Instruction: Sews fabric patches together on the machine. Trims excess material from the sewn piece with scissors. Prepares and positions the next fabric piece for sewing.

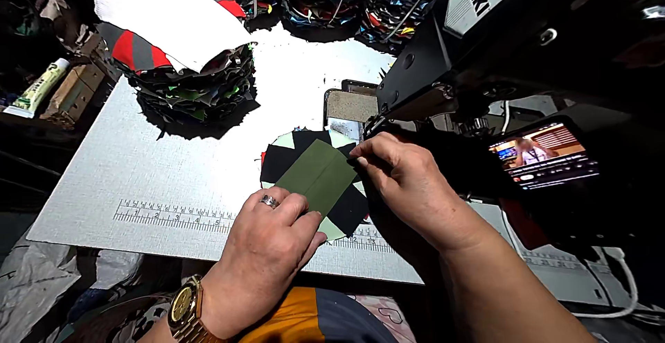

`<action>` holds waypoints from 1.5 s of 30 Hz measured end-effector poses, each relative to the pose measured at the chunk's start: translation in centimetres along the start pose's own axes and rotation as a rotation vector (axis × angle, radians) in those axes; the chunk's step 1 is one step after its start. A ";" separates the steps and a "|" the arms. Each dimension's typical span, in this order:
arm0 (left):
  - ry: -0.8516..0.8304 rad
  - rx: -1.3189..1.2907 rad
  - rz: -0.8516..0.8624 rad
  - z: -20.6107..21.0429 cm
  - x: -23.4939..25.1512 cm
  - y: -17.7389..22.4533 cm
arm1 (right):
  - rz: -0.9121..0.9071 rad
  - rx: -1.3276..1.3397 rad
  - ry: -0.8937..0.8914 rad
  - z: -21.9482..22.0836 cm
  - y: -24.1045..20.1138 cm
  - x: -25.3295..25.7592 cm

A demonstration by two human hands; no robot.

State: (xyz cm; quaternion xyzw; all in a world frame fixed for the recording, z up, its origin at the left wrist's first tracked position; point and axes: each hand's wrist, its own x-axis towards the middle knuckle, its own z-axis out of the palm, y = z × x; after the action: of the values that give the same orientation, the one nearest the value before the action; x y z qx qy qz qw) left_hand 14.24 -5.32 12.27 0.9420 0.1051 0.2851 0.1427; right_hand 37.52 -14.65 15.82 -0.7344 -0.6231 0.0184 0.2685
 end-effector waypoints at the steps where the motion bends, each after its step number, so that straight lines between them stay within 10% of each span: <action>1: 0.006 0.008 0.000 0.2 0.1 0.1 | -0.005 0.018 -0.001 -0.2 0.3 -0.1; 16: 0.032 0.094 -0.054 0.6 0.8 0.9 | -0.284 0.004 -0.151 -1.2 2.6 0.9; 38: 0.182 -0.119 -0.320 -1.0 2.0 -0.2 | 0.015 0.729 -0.007 0.4 1.1 3.7; 45: 0.222 -0.068 -0.158 -0.9 1.7 0.4 | -0.019 0.755 0.039 0.0 1.1 2.9</action>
State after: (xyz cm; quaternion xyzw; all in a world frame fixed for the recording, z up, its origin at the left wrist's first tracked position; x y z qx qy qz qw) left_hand 15.20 -5.02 13.97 0.8881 0.1843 0.3788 0.1839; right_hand 39.16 -12.03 16.22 -0.5784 -0.5739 0.2302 0.5321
